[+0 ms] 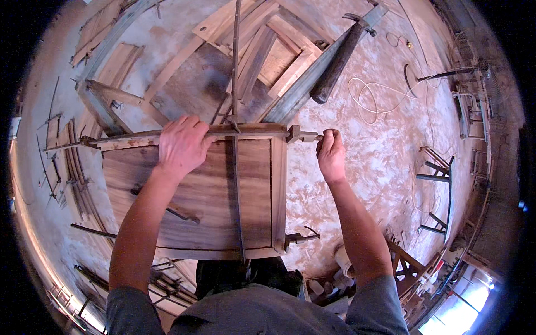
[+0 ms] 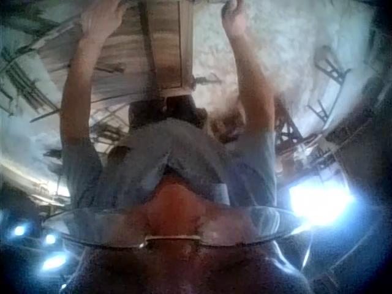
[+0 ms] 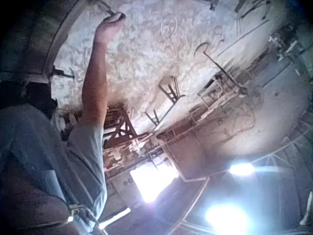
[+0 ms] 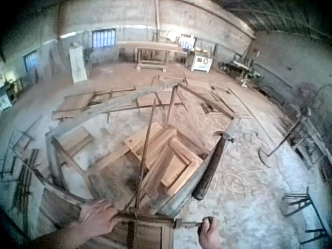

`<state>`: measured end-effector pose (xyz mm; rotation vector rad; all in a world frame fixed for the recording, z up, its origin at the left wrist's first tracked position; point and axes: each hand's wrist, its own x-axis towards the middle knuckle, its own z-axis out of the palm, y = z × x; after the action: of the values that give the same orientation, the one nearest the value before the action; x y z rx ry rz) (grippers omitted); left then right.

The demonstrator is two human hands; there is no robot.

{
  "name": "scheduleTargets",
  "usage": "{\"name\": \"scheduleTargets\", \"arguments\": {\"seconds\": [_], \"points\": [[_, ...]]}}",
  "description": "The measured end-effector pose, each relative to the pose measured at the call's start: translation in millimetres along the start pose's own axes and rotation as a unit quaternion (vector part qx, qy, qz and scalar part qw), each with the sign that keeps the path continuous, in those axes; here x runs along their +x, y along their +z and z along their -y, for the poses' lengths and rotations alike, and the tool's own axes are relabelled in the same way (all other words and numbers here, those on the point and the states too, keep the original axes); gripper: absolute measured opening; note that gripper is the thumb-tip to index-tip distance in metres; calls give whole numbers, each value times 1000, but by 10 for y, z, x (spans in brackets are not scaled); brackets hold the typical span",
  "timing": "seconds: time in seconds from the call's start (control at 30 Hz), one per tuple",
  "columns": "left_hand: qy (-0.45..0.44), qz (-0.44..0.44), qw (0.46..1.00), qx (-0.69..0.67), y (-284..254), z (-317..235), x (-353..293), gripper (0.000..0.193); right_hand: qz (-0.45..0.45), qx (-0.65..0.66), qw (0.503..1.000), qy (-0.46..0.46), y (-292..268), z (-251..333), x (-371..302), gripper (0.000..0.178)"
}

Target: The person assembles a wooden frame by positioning a wooden board on a workbench and securing it with metal clamps. They retrieve a hammer from a cluttered table and use it to drive nails into the frame to fasten the pieces together. The person adjusts the clamps and hammers the nails multiple times to ensure the structure is held in place.

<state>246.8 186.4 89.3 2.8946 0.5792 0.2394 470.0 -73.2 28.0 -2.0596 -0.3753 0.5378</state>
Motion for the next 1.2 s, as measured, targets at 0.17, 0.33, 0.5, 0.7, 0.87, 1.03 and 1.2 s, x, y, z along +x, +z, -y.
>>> {"name": "scheduleTargets", "arguments": {"seconds": [0.17,0.33,0.5,0.7,0.87,1.03,1.2], "points": [[-8,1,1000,-14,9,15,-3,22,-26,-71,997,-9,20,-160,152,36],[0,-5,1000,-24,10,51,-5,22,23,-204,978,-35,-78,-76,194,42],[10,-9,999,-37,45,76,-5,23,190,-135,935,268,-209,382,341,39],[27,-18,999,-35,65,67,28,23,262,-159,875,374,-409,599,491,41],[10,22,999,-38,62,92,-4,24,248,-79,964,46,-644,397,-15,41],[5,6,999,-52,80,87,-37,25,255,-367,824,-350,-884,115,-53,46],[-2,34,999,-31,-16,125,-70,24,197,-345,769,-500,-711,366,72,35]]}}
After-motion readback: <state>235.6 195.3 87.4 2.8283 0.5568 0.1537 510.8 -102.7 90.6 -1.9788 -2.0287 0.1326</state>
